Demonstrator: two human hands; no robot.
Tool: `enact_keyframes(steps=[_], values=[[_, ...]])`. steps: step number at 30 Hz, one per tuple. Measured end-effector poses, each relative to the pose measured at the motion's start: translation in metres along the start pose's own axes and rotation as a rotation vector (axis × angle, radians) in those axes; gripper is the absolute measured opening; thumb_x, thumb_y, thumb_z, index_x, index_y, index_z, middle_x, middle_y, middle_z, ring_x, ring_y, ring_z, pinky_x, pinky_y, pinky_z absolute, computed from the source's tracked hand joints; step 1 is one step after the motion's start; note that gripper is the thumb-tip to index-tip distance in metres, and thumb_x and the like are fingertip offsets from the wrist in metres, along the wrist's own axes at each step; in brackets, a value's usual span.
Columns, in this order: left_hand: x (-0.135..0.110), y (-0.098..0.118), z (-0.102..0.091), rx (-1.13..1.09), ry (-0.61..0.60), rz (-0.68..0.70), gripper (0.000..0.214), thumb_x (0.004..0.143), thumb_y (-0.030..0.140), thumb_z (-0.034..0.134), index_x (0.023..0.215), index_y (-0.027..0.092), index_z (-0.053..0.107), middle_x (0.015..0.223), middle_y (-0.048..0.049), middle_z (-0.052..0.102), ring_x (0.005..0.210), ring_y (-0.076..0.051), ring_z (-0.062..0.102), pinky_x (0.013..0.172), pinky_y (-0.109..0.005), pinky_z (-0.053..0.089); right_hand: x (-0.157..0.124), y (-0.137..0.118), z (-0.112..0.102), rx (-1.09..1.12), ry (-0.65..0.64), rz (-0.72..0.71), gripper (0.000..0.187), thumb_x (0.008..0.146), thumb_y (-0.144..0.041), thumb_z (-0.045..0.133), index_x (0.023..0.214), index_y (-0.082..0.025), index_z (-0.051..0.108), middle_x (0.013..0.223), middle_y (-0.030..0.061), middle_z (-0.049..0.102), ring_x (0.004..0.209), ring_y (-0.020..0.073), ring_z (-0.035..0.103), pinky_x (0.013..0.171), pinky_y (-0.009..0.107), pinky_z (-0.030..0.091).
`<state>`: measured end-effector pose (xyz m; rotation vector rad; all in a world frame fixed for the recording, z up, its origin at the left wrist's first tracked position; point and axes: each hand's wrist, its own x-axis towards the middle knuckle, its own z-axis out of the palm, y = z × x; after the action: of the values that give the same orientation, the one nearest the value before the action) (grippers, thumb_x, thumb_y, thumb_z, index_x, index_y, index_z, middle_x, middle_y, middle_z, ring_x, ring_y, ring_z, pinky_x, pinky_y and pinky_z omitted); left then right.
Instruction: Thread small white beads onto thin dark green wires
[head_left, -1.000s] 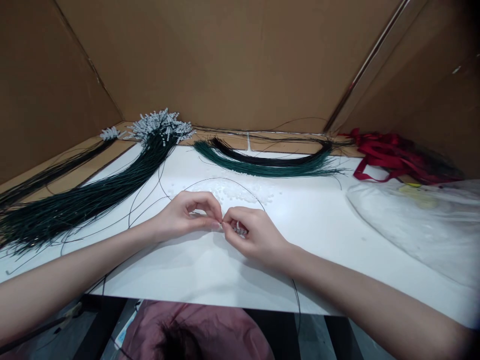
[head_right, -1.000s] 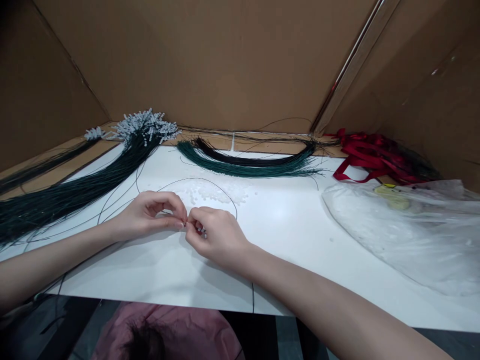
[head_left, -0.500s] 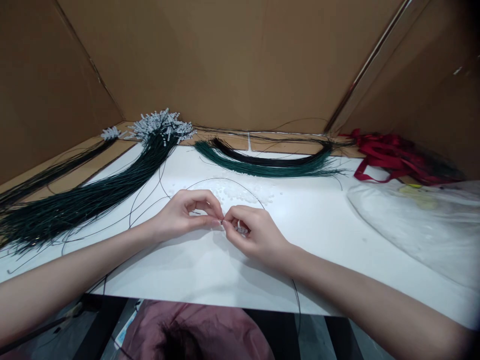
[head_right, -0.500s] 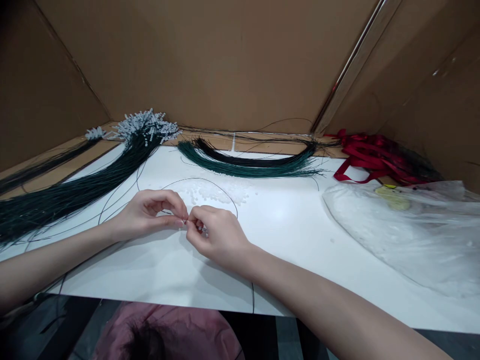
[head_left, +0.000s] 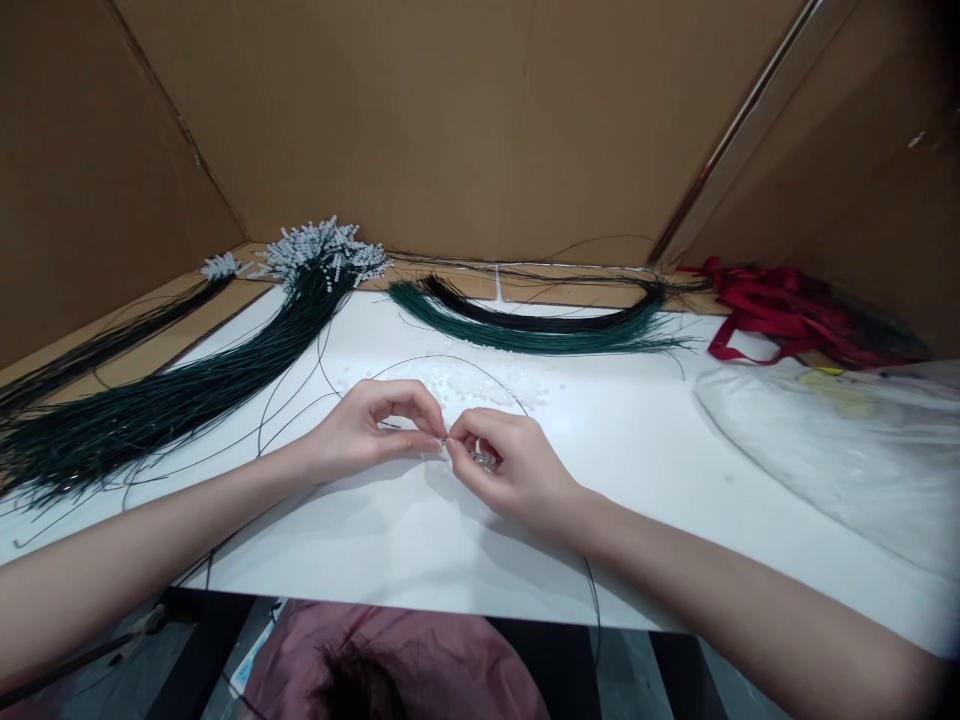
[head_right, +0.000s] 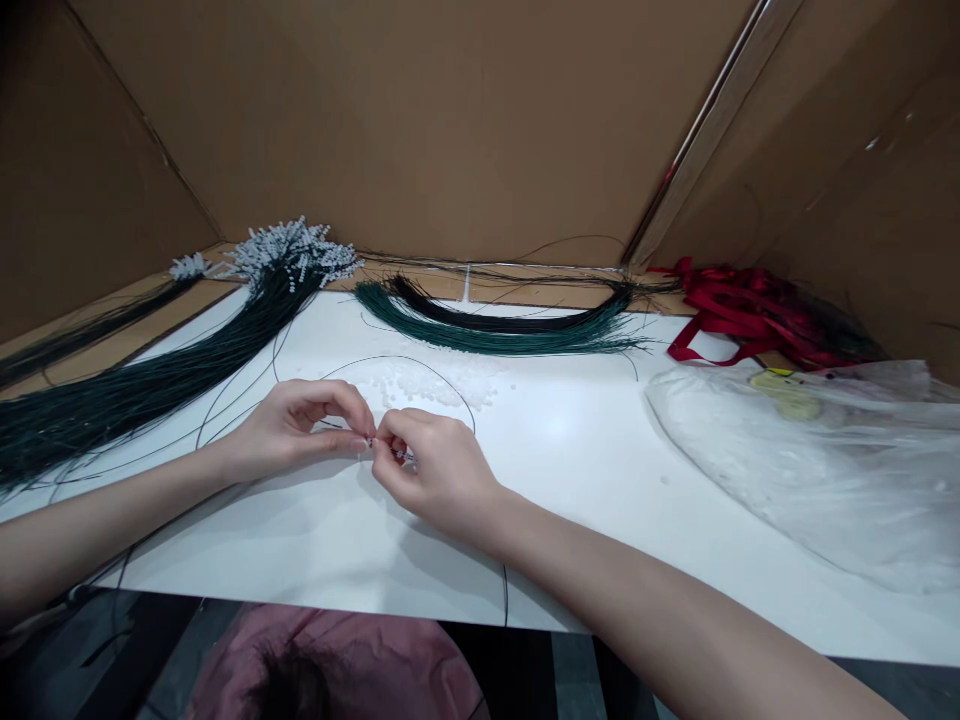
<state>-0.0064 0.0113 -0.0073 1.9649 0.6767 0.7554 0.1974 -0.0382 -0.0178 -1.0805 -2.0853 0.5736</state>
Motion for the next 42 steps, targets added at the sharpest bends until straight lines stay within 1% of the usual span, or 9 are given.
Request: enact_keyframes(steps=[7, 15, 26, 36, 42], values=[[0.0004, 0.0023, 0.0002, 0.020, -0.008, -0.017, 0.013, 0.079, 0.022, 0.074, 0.082, 0.013, 0.066, 0.081, -0.0041, 0.068, 0.077, -0.014, 0.065, 0.074, -0.024, 0.052, -0.0003, 0.0002, 0.0002, 0.013, -0.005, 0.003, 0.009, 0.083, -0.016, 0.053, 0.075, -0.017, 0.057, 0.070, -0.0008, 0.058, 0.061, 0.0096, 0.048, 0.058, 0.021, 0.034], [0.0005, 0.0007, 0.0002, 0.013, -0.028, -0.012, 0.014, 0.079, 0.023, 0.074, 0.083, 0.012, 0.066, 0.083, -0.0047, 0.069, 0.079, -0.015, 0.065, 0.076, -0.025, 0.053, -0.0006, 0.0010, 0.0013, 0.013, -0.010, -0.008, 0.009, 0.083, -0.016, 0.053, 0.076, -0.016, 0.058, 0.070, -0.0009, 0.058, 0.061, 0.0092, 0.047, 0.059, 0.021, 0.034], [0.0014, 0.0036, -0.0001, 0.011, -0.048, -0.032, 0.013, 0.078, 0.022, 0.074, 0.083, 0.013, 0.066, 0.081, -0.0042, 0.069, 0.077, -0.014, 0.066, 0.074, -0.025, 0.053, -0.0016, 0.0001, 0.0014, 0.023, -0.033, -0.002, 0.009, 0.083, -0.017, 0.052, 0.076, -0.017, 0.057, 0.071, -0.0006, 0.059, 0.061, 0.0095, 0.048, 0.059, 0.021, 0.034], [-0.0002, 0.0017, -0.0015, 0.008, -0.081, -0.047, 0.014, 0.078, 0.023, 0.074, 0.083, 0.012, 0.065, 0.081, -0.0047, 0.069, 0.077, -0.015, 0.066, 0.074, -0.026, 0.053, -0.0017, 0.0005, 0.0028, 0.037, -0.064, -0.001, 0.008, 0.082, -0.016, 0.052, 0.076, -0.017, 0.057, 0.071, -0.0007, 0.059, 0.061, 0.0097, 0.048, 0.060, 0.021, 0.035], [-0.0002, -0.0006, -0.0013, -0.008, -0.100, -0.065, 0.014, 0.079, 0.023, 0.073, 0.082, 0.013, 0.065, 0.081, -0.0040, 0.068, 0.075, -0.014, 0.065, 0.071, -0.024, 0.052, -0.0023, 0.0006, 0.0026, 0.032, -0.078, 0.001, 0.008, 0.082, -0.016, 0.052, 0.076, -0.017, 0.057, 0.070, -0.0011, 0.057, 0.061, 0.0095, 0.047, 0.059, 0.021, 0.034]])
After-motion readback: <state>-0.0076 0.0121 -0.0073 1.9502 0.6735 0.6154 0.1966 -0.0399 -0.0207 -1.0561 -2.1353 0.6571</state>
